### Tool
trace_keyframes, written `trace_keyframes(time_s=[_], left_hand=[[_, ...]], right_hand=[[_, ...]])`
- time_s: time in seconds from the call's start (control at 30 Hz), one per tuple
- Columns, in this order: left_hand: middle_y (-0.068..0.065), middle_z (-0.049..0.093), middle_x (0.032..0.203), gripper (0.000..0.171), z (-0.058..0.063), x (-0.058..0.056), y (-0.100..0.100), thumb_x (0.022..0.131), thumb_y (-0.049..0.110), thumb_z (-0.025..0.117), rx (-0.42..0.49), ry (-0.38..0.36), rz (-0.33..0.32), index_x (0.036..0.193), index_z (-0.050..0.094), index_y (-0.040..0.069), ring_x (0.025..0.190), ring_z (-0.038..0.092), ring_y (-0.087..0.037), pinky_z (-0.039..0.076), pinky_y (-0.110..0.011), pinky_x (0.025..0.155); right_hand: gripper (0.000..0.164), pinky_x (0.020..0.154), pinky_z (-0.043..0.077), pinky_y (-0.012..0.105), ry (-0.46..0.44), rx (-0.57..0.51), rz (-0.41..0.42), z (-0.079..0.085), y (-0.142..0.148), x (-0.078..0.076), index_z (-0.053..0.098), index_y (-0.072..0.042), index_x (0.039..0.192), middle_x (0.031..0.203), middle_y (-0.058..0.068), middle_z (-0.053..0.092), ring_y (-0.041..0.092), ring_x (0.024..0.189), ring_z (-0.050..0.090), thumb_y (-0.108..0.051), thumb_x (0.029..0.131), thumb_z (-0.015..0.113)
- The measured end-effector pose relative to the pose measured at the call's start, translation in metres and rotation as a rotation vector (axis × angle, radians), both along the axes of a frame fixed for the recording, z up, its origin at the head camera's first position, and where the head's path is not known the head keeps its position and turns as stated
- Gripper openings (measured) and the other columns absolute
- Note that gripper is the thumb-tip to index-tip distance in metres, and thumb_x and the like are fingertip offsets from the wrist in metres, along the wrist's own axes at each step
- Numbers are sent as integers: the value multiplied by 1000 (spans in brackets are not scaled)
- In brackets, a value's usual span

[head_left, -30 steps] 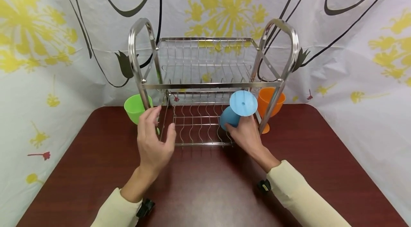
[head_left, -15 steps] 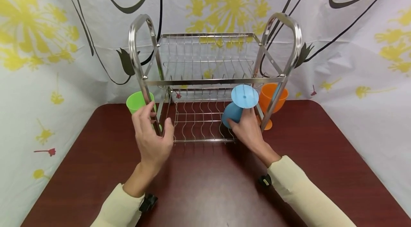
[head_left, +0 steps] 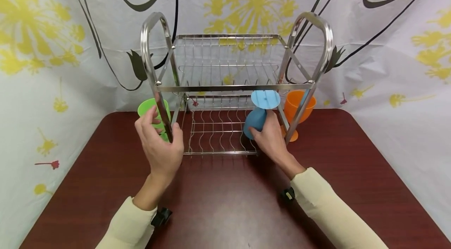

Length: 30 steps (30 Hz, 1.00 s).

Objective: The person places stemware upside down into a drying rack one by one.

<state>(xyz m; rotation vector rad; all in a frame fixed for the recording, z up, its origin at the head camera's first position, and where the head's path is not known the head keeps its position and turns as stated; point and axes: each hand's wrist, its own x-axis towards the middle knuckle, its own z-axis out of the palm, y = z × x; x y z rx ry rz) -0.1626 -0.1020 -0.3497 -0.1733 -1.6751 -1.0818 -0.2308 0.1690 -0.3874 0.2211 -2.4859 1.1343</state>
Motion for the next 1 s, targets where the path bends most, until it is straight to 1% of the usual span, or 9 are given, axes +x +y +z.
trace_keyframes(time_s=[0.13,0.3,0.37,0.53,0.63,0.77,0.87,1.0], left_hand=[[-23,49,115,55,1,-2,0,83,5,63,5,-46,-16,136,48,4,102,49,-27,41,-31,79],[-23,49,115,55,2,-5,1,84,6,62,-2,-62,-12,137,47,4,105,50,-26,42,-32,83],[-23,50,115,56,2,-6,1,84,4,62,4,-69,-15,137,46,3,106,51,-26,43,-31,83],[-20,55,117,53,3,-7,0,83,-4,61,36,-78,-19,134,49,0,102,54,-25,45,-28,80],[-19,58,117,47,2,-8,-2,86,-5,58,29,-80,-8,132,50,-1,100,57,-26,45,-27,79],[-18,61,113,41,2,-9,-5,89,-5,56,10,-75,16,130,52,-2,97,60,-28,46,-26,78],[-18,62,111,40,2,-10,-6,90,-6,57,-2,-73,24,129,53,-1,96,61,-28,48,-29,78],[-20,62,112,40,2,-10,-6,89,-6,58,-19,-83,38,128,53,-1,95,61,-30,50,-38,79]], right_hand=[[83,105,38,57,16,7,0,0,2,-2,27,-2,148,143,23,40,39,128,45,-11,81,77],[84,105,40,56,34,5,3,0,3,-5,27,-5,149,141,22,42,37,127,47,-11,81,77],[86,104,40,56,25,3,-1,1,4,-6,25,-5,150,141,23,41,38,126,47,-11,81,76],[88,105,39,56,-34,30,-17,0,2,-5,18,-1,153,146,26,35,40,129,43,-15,85,73],[89,106,38,55,-45,40,-22,0,0,-5,18,0,152,147,27,33,40,130,42,-16,85,73],[89,106,38,55,-44,40,-22,0,-1,-4,18,1,152,146,27,34,40,130,42,-16,85,74],[88,106,38,56,-44,34,-24,1,-1,-4,19,0,152,146,26,34,40,129,43,-16,85,73],[88,107,37,56,-54,22,-23,2,-1,-4,18,0,152,147,25,34,40,131,41,-15,85,73]])
